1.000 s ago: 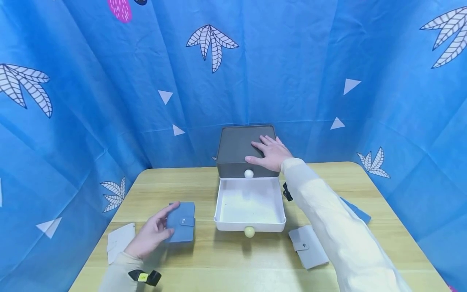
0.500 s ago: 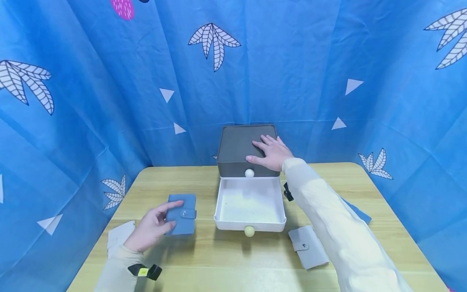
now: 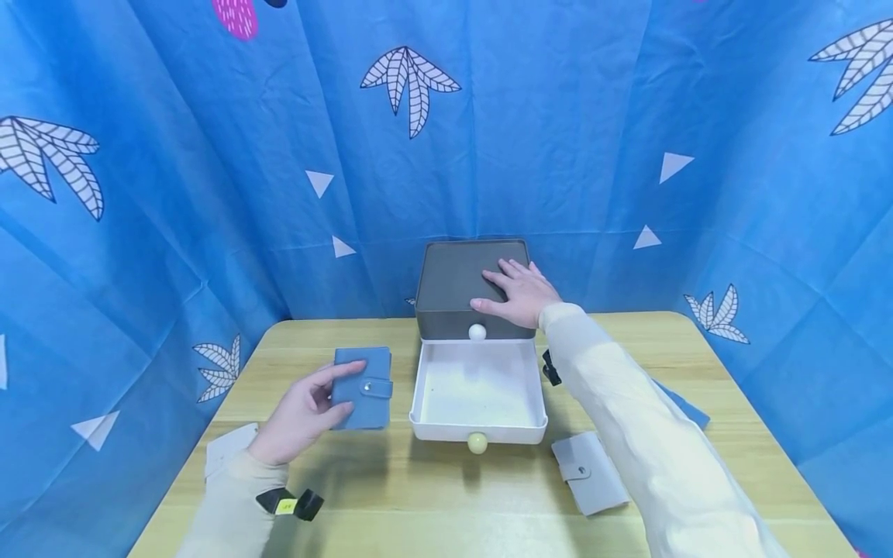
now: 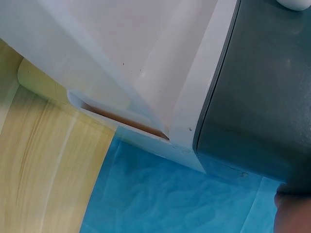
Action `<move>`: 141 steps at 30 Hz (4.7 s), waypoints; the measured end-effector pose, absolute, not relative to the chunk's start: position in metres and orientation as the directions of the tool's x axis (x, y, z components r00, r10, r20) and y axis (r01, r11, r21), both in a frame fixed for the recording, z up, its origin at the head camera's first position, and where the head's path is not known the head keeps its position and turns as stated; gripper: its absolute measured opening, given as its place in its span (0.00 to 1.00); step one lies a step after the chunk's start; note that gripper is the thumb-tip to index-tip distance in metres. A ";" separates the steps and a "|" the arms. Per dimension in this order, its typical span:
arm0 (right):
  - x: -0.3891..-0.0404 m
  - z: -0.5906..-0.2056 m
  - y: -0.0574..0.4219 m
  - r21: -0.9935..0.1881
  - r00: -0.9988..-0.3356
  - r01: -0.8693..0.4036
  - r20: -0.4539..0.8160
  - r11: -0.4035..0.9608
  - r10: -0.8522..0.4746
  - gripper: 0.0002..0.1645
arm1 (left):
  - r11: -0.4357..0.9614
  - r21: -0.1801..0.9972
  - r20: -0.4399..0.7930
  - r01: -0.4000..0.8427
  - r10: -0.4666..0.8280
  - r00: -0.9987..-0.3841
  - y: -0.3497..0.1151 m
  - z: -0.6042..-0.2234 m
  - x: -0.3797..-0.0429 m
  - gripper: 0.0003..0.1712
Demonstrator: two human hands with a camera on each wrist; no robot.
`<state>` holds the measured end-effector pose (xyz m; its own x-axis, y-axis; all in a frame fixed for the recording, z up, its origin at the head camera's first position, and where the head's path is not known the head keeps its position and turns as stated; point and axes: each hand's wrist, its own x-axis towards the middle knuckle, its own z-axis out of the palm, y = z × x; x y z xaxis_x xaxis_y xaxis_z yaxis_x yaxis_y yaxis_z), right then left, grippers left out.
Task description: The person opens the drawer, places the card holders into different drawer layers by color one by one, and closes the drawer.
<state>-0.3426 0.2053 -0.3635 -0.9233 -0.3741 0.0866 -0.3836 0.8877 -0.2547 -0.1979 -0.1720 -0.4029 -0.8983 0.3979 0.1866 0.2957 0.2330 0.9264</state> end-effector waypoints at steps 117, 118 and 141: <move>-0.344 -0.367 0.214 -0.251 -0.908 -0.417 0.138 0.873 -0.394 0.52 | 0.649 0.730 -0.081 0.215 0.393 -0.916 0.062 -0.438 -0.276 0.29; -0.344 -0.367 0.214 -0.250 -0.908 -0.418 0.137 0.873 -0.395 0.52 | 0.671 0.699 -0.065 0.246 0.403 -0.913 0.062 -0.438 -0.275 0.29; -0.345 -0.368 0.214 -0.239 -0.914 -0.406 0.124 0.882 -0.387 0.53 | 0.779 0.506 -0.031 0.371 0.447 -0.894 0.065 -0.433 -0.269 0.34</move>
<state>-0.3446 0.2145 -0.3677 -0.9137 -0.3870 0.1238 -0.4060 0.8820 -0.2392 -0.2686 0.0645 -0.4329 -0.8942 0.4466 -0.0309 0.3713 0.7785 0.5059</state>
